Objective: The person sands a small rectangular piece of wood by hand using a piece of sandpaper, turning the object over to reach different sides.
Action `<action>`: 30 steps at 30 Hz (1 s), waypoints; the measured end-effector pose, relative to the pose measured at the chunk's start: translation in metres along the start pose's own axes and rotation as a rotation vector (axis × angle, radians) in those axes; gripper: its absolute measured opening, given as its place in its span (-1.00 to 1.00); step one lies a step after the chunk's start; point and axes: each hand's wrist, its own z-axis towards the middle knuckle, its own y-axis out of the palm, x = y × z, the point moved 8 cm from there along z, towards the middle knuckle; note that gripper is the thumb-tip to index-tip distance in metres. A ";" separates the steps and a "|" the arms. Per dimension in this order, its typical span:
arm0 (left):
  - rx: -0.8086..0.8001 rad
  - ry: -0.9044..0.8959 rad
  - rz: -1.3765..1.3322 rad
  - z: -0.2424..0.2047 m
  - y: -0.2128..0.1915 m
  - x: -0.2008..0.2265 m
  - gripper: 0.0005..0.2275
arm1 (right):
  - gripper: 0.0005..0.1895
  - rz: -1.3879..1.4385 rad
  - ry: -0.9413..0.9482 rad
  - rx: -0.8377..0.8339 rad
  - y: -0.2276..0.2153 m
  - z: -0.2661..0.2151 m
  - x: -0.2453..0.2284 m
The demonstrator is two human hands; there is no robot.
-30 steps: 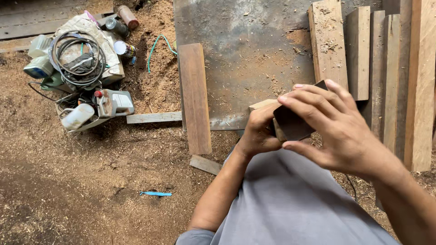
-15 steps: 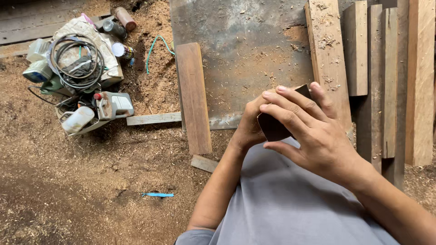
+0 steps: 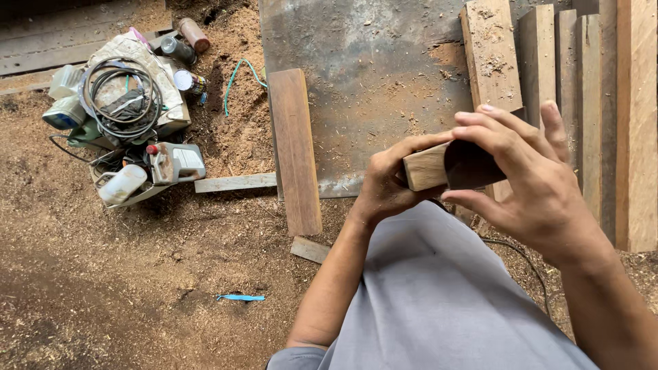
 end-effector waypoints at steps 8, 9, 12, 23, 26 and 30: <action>-0.009 -0.021 -0.003 0.003 -0.002 -0.006 -0.47 | -0.21 0.005 -0.121 0.082 0.023 -0.009 -0.009; -0.012 -0.008 -0.025 0.003 -0.001 -0.002 -0.44 | -0.20 0.007 -0.098 0.104 0.013 -0.012 0.000; -0.015 -0.043 -0.010 0.005 0.002 -0.001 -0.48 | -0.21 0.029 -0.113 0.143 0.019 -0.014 -0.003; 0.001 -0.019 -0.053 0.012 -0.006 0.002 -0.49 | -0.29 -0.045 -0.113 0.267 0.028 -0.026 0.000; -0.003 -0.030 -0.089 0.014 -0.009 0.005 -0.51 | -0.27 -0.038 -0.193 0.241 0.048 -0.020 -0.010; 0.013 -0.086 -0.005 0.017 -0.008 0.003 -0.50 | -0.29 -0.064 -0.125 0.256 0.031 -0.019 0.007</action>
